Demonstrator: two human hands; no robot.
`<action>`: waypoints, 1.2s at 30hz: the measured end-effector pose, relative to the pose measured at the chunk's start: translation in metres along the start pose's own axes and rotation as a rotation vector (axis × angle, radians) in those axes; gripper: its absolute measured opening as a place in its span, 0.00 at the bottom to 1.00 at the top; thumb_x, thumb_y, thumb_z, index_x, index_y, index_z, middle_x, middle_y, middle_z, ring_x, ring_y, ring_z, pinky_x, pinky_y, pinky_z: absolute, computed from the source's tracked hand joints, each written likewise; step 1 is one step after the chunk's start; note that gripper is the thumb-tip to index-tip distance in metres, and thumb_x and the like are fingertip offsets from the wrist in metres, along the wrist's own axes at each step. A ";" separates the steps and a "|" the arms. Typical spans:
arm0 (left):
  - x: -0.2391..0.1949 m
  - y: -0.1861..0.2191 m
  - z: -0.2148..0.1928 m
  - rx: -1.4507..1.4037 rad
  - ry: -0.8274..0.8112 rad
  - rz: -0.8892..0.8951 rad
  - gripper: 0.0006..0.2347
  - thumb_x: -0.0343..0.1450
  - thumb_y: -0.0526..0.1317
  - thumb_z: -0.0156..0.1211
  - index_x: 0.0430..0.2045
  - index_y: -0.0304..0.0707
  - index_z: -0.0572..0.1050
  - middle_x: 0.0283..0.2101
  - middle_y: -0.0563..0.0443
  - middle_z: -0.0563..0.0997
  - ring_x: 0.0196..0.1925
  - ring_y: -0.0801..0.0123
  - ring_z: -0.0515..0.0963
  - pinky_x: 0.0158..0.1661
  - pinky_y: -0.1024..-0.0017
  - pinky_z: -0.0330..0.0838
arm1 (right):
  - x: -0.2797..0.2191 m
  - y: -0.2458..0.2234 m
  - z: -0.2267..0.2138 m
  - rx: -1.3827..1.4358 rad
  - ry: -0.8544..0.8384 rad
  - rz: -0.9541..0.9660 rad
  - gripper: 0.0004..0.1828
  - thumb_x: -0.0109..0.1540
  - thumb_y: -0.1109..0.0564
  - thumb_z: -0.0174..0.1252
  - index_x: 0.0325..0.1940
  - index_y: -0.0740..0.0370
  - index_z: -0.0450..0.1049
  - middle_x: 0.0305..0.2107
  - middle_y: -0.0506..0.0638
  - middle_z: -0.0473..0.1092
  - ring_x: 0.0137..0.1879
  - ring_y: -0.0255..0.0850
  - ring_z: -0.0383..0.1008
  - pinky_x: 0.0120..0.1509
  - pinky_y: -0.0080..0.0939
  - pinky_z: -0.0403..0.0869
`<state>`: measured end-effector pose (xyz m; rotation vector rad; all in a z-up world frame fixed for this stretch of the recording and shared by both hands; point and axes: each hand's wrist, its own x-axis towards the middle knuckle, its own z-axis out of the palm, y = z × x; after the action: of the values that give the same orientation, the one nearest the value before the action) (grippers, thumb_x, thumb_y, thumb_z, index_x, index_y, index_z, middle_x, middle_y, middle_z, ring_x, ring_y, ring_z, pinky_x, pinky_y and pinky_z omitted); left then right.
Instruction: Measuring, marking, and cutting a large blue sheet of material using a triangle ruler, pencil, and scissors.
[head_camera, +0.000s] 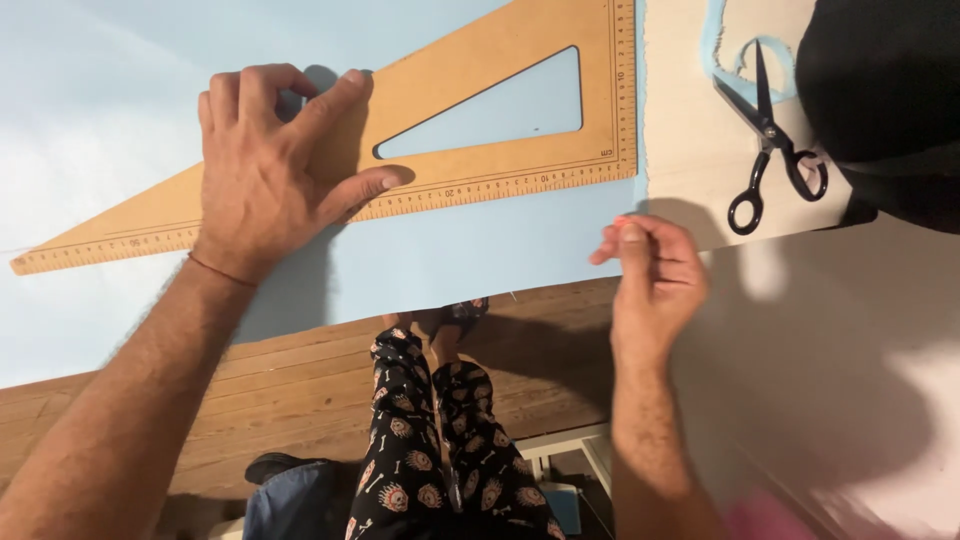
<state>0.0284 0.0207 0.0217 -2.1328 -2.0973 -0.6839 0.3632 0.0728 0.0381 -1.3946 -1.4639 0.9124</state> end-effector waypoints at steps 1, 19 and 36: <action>0.001 0.000 0.000 0.014 -0.002 0.000 0.37 0.72 0.76 0.39 0.61 0.50 0.78 0.50 0.43 0.68 0.44 0.57 0.65 0.44 0.59 0.66 | -0.003 -0.001 0.005 0.076 -0.020 0.043 0.03 0.69 0.65 0.54 0.44 0.68 0.73 0.34 0.59 0.76 0.30 0.40 0.75 0.40 0.39 0.79; 0.003 -0.005 0.002 -0.039 -0.004 -0.032 0.33 0.74 0.74 0.42 0.61 0.52 0.76 0.49 0.43 0.70 0.45 0.56 0.67 0.43 0.58 0.65 | -0.036 -0.019 0.063 -0.243 -0.180 -0.202 0.09 0.64 0.67 0.66 0.48 0.66 0.78 0.40 0.55 0.80 0.46 0.41 0.82 0.47 0.34 0.82; -0.007 -0.034 -0.001 -0.654 0.063 -0.184 0.24 0.73 0.55 0.67 0.56 0.37 0.76 0.50 0.46 0.72 0.51 0.58 0.69 0.50 0.60 0.71 | -0.057 -0.027 0.130 -0.237 -0.124 -0.345 0.10 0.62 0.73 0.67 0.46 0.68 0.78 0.33 0.52 0.76 0.29 0.34 0.67 0.32 0.31 0.71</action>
<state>-0.0041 0.0157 0.0110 -2.1405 -2.2701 -1.6262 0.2303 0.0218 0.0140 -1.2126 -1.8856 0.6300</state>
